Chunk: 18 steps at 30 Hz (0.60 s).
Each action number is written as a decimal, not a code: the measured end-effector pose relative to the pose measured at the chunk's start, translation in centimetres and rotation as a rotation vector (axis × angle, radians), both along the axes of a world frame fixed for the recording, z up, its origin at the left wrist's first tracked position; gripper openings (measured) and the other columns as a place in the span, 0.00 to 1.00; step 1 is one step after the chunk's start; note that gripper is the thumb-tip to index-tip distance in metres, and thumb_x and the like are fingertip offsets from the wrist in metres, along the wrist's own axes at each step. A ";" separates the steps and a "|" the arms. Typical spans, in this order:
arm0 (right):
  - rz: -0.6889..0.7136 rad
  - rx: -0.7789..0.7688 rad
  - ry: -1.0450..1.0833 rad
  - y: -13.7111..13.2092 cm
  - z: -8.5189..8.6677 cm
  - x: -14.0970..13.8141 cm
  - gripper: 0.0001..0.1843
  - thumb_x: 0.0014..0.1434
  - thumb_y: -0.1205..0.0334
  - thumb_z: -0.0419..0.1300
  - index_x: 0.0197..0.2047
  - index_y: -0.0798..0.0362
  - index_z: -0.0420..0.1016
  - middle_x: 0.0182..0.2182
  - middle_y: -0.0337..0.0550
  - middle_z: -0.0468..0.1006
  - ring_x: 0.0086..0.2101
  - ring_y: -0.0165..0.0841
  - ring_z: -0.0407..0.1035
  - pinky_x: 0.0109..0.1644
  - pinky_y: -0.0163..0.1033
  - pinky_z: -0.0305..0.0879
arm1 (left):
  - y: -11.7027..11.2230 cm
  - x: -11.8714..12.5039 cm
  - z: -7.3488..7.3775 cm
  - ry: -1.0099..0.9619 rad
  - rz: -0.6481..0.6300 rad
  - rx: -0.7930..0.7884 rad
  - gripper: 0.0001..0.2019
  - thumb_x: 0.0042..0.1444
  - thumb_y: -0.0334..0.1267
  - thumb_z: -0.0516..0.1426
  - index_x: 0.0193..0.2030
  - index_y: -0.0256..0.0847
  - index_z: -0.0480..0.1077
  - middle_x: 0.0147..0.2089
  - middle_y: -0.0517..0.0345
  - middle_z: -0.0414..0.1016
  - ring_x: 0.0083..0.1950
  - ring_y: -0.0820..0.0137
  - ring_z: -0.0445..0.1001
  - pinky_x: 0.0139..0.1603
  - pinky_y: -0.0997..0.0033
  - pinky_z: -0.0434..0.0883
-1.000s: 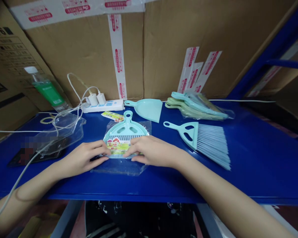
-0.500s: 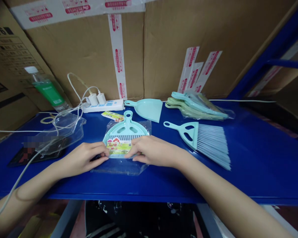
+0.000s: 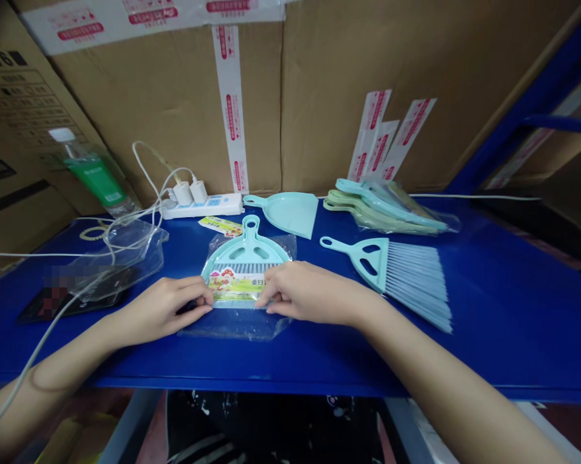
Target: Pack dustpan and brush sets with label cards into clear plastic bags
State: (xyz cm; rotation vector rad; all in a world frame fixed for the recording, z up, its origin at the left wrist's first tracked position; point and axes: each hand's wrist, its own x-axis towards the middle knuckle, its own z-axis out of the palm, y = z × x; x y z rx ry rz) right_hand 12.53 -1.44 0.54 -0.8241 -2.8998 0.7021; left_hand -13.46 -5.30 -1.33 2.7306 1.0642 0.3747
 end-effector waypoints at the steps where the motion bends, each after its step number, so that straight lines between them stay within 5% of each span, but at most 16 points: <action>1: -0.007 -0.011 -0.006 0.0 0.1 0.0 0.11 0.58 0.69 0.59 0.40 0.50 0.82 0.32 0.41 0.75 0.28 0.28 0.68 0.31 0.33 0.60 | 0.0 0.0 0.0 -0.002 0.000 0.000 0.08 0.63 0.34 0.48 0.36 0.40 0.67 0.33 0.62 0.71 0.28 0.76 0.70 0.29 0.77 0.64; 12: -0.048 -0.076 -0.010 -0.2 0.6 0.5 0.10 0.56 0.71 0.58 0.36 0.53 0.81 0.32 0.43 0.78 0.30 0.30 0.71 0.34 0.35 0.64 | -0.2 0.1 0.2 0.006 0.020 -0.037 0.09 0.63 0.35 0.47 0.35 0.41 0.67 0.33 0.61 0.71 0.28 0.75 0.70 0.29 0.75 0.64; 18: -0.084 -0.179 0.014 -0.4 0.7 1.5 0.13 0.54 0.59 0.64 0.42 0.54 0.80 0.38 0.46 0.80 0.40 0.37 0.72 0.45 0.41 0.66 | -0.2 -0.1 1.0 0.050 0.002 -0.113 0.11 0.62 0.45 0.51 0.38 0.40 0.67 0.36 0.58 0.71 0.30 0.73 0.70 0.31 0.74 0.64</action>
